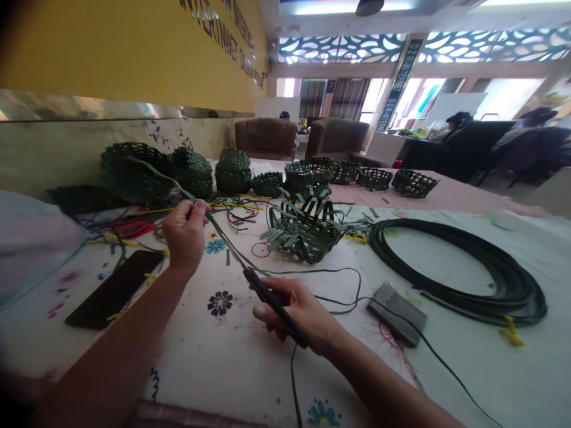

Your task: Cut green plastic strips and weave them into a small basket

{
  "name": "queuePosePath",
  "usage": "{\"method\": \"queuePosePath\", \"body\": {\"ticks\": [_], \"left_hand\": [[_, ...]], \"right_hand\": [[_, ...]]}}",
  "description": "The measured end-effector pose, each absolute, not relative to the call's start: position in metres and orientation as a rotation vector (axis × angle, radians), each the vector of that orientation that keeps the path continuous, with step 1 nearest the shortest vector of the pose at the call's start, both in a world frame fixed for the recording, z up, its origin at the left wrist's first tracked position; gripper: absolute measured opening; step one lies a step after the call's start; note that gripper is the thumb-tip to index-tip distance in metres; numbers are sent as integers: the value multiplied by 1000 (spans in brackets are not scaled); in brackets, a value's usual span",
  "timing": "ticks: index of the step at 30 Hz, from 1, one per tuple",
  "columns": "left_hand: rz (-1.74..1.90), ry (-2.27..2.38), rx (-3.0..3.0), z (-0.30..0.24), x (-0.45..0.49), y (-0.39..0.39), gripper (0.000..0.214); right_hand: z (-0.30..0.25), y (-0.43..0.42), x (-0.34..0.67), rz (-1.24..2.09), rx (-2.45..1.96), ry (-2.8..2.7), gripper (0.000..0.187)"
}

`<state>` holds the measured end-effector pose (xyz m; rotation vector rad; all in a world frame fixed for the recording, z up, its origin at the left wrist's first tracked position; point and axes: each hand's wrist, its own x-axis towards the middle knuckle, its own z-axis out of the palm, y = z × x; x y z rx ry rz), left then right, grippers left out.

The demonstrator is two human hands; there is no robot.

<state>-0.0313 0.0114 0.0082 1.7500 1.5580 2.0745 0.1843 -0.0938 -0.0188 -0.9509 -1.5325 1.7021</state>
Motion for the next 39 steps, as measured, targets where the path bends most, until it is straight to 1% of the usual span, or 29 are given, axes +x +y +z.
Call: {"method": "queuePosePath", "body": {"ticks": [12,16,19,22,25,28,34,39], "left_hand": [[2039,1550,1741,9,-28,8,26],[1998,1537,1717,7,-23,6,28],[1897,1464,1648,4,-14,1,29],[1818,1420,1667,1,-6,-3,30],[1872,1475,1769,1,-7,-3,31],[1930,1518,1750,5,-15,1,30],[2023,1593,1810,11,-28,5,29],[2045,1621,1781,13,-31,6,28]], "right_hand": [[-19,-94,184,1678,-990,-1563,48],[-19,-94,184,1690,-1031,-1545,53],[-18,-94,183,1666,-1044,-1518,60],[-17,-94,184,1638,-1027,-1509,62],[-15,-93,185,1661,-1035,-1529,59],[-14,-93,185,1696,-1057,-1551,55],[-14,-94,185,1713,-1001,-1551,58],[-15,-93,187,1699,-975,-1536,55]]}}
